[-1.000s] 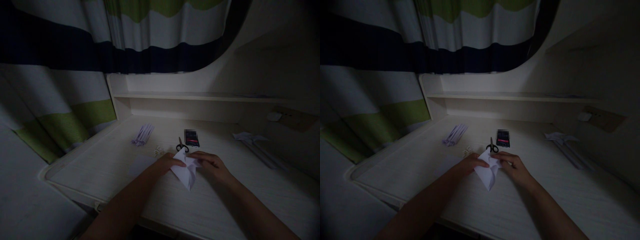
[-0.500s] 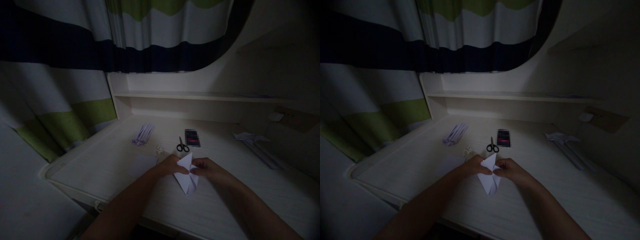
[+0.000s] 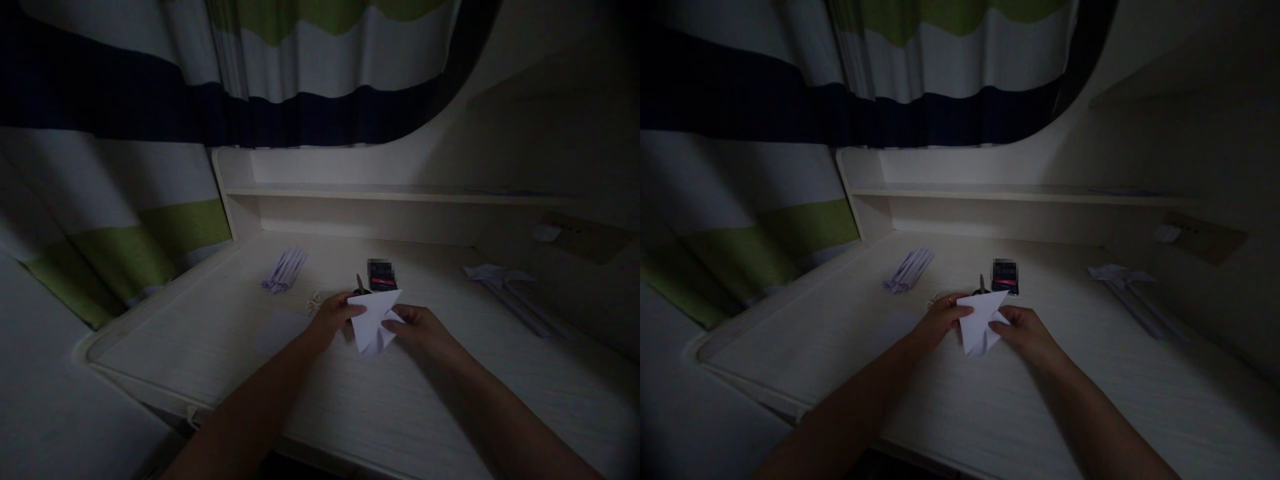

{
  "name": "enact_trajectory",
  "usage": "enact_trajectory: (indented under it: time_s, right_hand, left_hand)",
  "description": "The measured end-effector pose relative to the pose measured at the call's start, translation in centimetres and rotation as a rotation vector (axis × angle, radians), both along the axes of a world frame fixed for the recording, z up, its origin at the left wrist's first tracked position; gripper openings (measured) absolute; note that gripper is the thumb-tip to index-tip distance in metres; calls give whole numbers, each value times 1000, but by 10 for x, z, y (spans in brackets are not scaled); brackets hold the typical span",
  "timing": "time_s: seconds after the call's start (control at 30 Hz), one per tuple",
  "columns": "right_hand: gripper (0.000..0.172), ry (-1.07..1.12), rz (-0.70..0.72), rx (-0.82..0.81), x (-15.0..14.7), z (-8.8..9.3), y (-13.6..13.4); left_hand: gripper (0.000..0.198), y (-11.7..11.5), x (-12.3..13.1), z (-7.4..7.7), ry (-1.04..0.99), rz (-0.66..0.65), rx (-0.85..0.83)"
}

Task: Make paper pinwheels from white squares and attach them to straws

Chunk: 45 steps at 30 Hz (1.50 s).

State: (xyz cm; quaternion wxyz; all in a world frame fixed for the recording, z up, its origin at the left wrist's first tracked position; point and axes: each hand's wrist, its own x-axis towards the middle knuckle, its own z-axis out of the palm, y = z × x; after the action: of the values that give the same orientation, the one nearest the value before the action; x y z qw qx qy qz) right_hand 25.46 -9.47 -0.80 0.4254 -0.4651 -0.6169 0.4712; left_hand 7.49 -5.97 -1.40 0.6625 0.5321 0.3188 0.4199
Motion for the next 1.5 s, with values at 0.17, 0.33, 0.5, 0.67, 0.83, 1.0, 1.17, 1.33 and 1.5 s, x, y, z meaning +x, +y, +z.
enact_trajectory:
  time_s: [0.17,0.33,0.5,0.67,0.83,1.0,1.17,1.33,1.5]
  right_hand:
    - [22,100,-179,55,-6,-2,-1]
    - [20,175,-237,48,-21,-6,-6]
    - [20,224,-289,42,-26,-10,-7]
    - [20,243,-298,47,-26,-15,-5]
    - [18,222,-289,66,-27,-19,-4]
    - [20,168,-291,94,-28,-16,-6]
    - [25,115,-284,130,-27,-10,-10]
    - [29,55,-266,131,-28,-9,-10]
    - [29,27,-234,142,-28,-13,-9]
  left_hand:
    - [42,-3,4,-1,-53,-62,-51]
    - [42,-6,7,-10,4,-23,-32]
    - [39,-6,8,-11,16,-15,-40]
    - [37,-3,7,-13,73,-5,-42]
    - [35,-3,6,-11,107,13,-46]
    - [35,-2,5,-13,125,34,-19]
    - [34,1,5,-16,154,55,-5]
    - [33,-1,5,-13,154,43,-9]
    - [31,-3,5,-13,99,24,-23]
